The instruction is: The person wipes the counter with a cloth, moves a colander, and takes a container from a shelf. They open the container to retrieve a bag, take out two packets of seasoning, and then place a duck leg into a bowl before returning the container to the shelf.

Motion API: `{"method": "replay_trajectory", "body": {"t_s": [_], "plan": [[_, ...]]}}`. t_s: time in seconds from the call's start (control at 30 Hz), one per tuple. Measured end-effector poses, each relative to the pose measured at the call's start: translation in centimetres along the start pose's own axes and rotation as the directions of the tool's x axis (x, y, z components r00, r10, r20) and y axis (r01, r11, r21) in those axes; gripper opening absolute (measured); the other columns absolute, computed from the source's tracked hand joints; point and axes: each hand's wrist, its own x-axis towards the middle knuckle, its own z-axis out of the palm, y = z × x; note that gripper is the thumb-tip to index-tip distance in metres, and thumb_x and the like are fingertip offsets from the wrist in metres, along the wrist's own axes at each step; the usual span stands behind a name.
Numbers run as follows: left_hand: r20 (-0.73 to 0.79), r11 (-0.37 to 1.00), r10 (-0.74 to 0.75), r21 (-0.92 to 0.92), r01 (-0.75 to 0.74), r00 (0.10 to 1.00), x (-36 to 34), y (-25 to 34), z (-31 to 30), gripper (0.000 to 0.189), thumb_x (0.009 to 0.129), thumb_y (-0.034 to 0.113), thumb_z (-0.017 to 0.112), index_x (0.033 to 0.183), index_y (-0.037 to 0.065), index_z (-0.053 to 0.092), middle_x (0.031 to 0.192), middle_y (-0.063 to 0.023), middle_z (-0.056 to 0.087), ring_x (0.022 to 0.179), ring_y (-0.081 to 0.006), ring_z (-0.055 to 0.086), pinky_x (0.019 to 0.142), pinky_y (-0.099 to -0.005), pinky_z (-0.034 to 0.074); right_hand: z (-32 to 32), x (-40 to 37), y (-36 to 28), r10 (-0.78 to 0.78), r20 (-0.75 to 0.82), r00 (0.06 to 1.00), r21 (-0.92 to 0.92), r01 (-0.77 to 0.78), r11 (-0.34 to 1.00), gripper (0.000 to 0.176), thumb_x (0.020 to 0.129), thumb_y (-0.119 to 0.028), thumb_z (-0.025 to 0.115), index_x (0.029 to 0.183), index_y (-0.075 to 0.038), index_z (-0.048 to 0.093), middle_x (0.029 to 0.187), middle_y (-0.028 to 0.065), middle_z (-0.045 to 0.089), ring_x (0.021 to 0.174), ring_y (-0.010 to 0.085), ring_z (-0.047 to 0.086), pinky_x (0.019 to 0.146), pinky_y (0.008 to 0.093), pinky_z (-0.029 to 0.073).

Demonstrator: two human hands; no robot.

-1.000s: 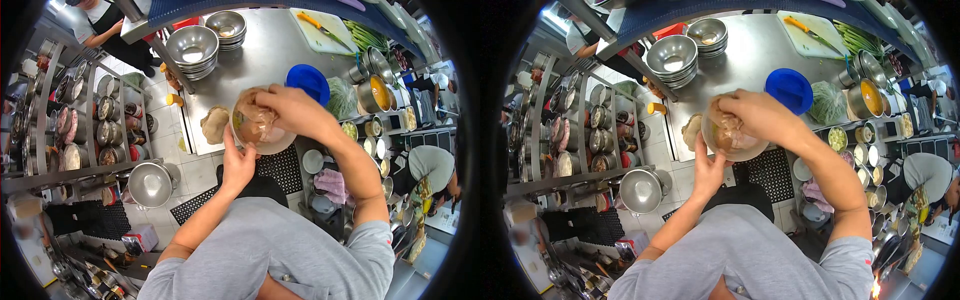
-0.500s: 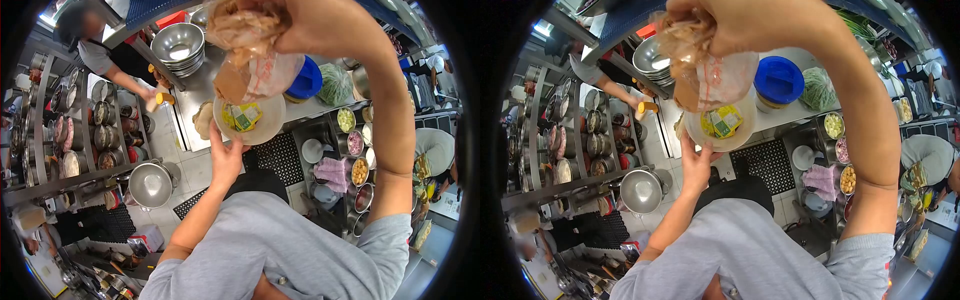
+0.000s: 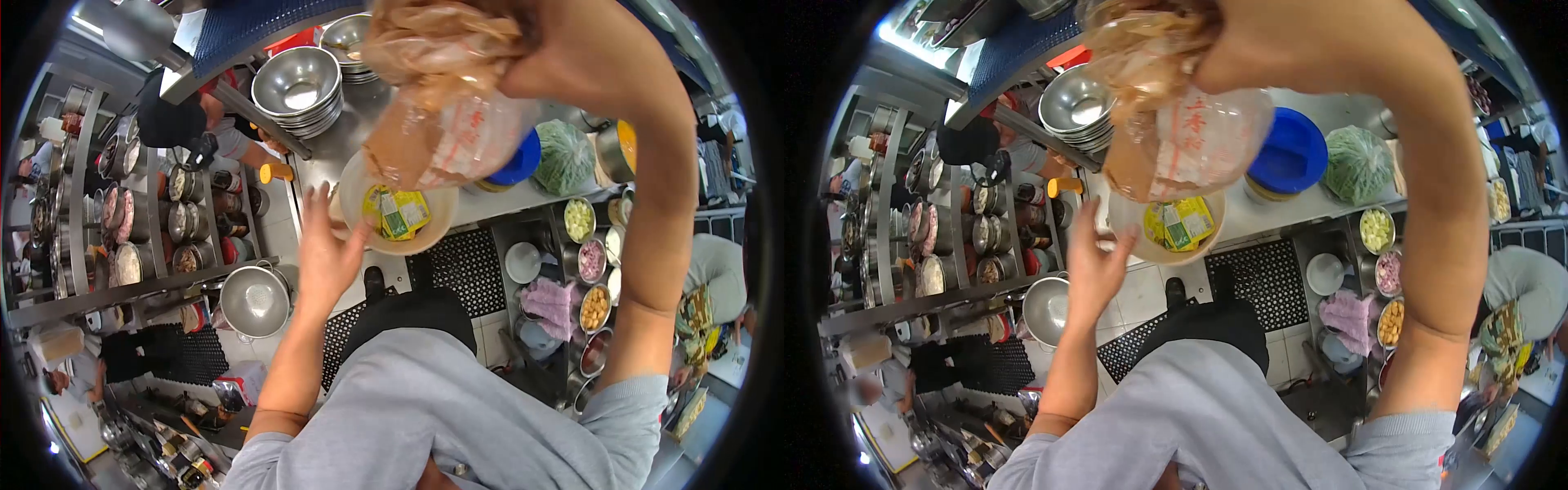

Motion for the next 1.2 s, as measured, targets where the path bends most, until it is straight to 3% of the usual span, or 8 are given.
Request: {"method": "replay_trajectory", "body": {"t_s": [0.07, 0.1, 0.2, 0.37, 0.47, 0.67, 0.93, 1.2], "plan": [[0.013, 0.982, 0.158, 0.105, -0.159, 0.987, 2.8, 2.2, -1.6, 0.037, 0.086, 0.015, 0.071, 0.118, -0.002, 0.061, 0.124, -0.0186, 0.06, 0.088, -0.0263, 0.068, 0.068, -0.0351, 0.053, 0.3, -0.3, 3.5, -0.036, -0.036, 0.999, 0.099, 0.04, 0.994, 0.047, 0.066, -0.005, 0.073, 0.111, -0.004, 0.061, 0.091, 0.0094, 0.066, 0.082, 0.0219, 0.062, 0.075, 0.0355, 0.05], [0.272, 0.953, 0.173, 0.196, -0.231, 0.947, 4.7, 2.9, -1.0, 0.035, 0.086, 0.015, 0.069, 0.117, 0.0, 0.062, 0.122, -0.0174, 0.062, 0.091, -0.0282, 0.068, 0.073, -0.0377, 0.053, 0.6, -0.3, 5.5, -0.043, -0.046, 0.998, 0.144, 0.049, 0.988, 0.049, 0.065, -0.004, 0.072, 0.113, -0.004, 0.06, 0.093, 0.0087, 0.065, 0.084, 0.0211, 0.062, 0.076, 0.0349, 0.05], [0.86, 0.767, -0.151, 0.413, -0.491, 0.487, 10.1, 3.2, 5.9, 0.037, 0.087, 0.014, 0.062, 0.124, 0.013, 0.063, 0.115, -0.0135, 0.066, 0.101, -0.0306, 0.068, 0.083, -0.0419, 0.053, 1.3, -0.7, 10.0, -0.037, -0.053, 0.998, 0.24, 0.049, 0.969, 0.055, 0.065, -0.001, 0.072, 0.118, -0.003, 0.058, 0.1, 0.0068, 0.063, 0.09, 0.0188, 0.061, 0.081, 0.0334, 0.049], [0.92, 0.668, -0.029, 0.309, -0.677, 0.392, 9.5, -4.8, 13.0, 0.037, 0.091, 0.024, 0.057, 0.126, 0.035, 0.063, 0.103, -0.0094, 0.07, 0.098, -0.0264, 0.069, 0.081, -0.0422, 0.054, 1.9, -1.1, 15.3, -0.02, -0.053, 0.998, 0.362, 0.038, 0.931, 0.066, 0.063, 0.004, 0.071, 0.126, -0.003, 0.054, 0.11, 0.0036, 0.06, 0.101, 0.015, 0.059, 0.09, 0.0308, 0.048], [0.954, 0.605, -0.063, 0.271, -0.749, 0.294, 10.2, -4.2, 14.1, 0.032, 0.09, 0.026, 0.055, 0.121, 0.03, 0.065, 0.103, -0.0084, 0.07, 0.098, -0.0275, 0.069, 0.08, -0.0422, 0.055, 2.1, -1.4, 17.5, -0.002, -0.057, 0.998, 0.409, 0.025, 0.912, 0.072, 0.062, 0.008, 0.07, 0.131, -0.002, 0.052, 0.117, 0.0017, 0.059, 0.107, 0.0126, 0.058, 0.095, 0.0293, 0.047], [0.911, 0.775, -0.055, 0.297, -0.557, 0.409, 10.6, -1.6, 12.2, 0.022, 0.09, 0.019, 0.053, 0.108, 0.014, 0.066, 0.099, -0.0119, 0.069, 0.092, -0.0308, 0.069, 0.078, -0.0434, 0.055, 2.0, -1.6, 18.2, 0.102, -0.049, 0.994, 0.472, -0.067, 0.879, 0.072, 0.06, 0.01, 0.066, 0.129, -0.001, 0.052, 0.115, 0.0002, 0.057, 0.107, 0.0105, 0.055, 0.096, 0.0271, 0.045], [0.866, 0.81, 0.064, 0.245, -0.533, 0.496, 12.9, 8.0, -5.2, 0.027, 0.082, 0.004, 0.057, 0.109, 0.006, 0.058, 0.094, -0.0159, 0.065, 0.086, -0.0393, 0.064, 0.076, -0.0464, 0.05, 1.2, -0.7, 16.9, 0.067, -0.063, 0.996, 0.45, -0.031, 0.892, 0.066, 0.059, 0.01, 0.064, 0.122, -0.001, 0.052, 0.108, 0.0006, 0.056, 0.102, 0.01, 0.053, 0.092, 0.0263, 0.044], [0.928, 0.81, -0.121, 0.297, -0.505, 0.352, 12.0, 7.3, -0.8, 0.028, 0.078, 0.007, 0.06, 0.105, 0.004, 0.066, 0.091, -0.0181, 0.068, 0.089, -0.038, 0.066, 0.079, -0.0467, 0.051, 1.6, 0.5, 14.3, 0.007, -0.076, 0.997, 0.417, 0.025, 0.909, 0.059, 0.057, 0.009, 0.063, 0.115, -0.001, 0.053, 0.102, 0.0011, 0.055, 0.097, 0.0095, 0.051, 0.087, 0.0254, 0.044]]}}
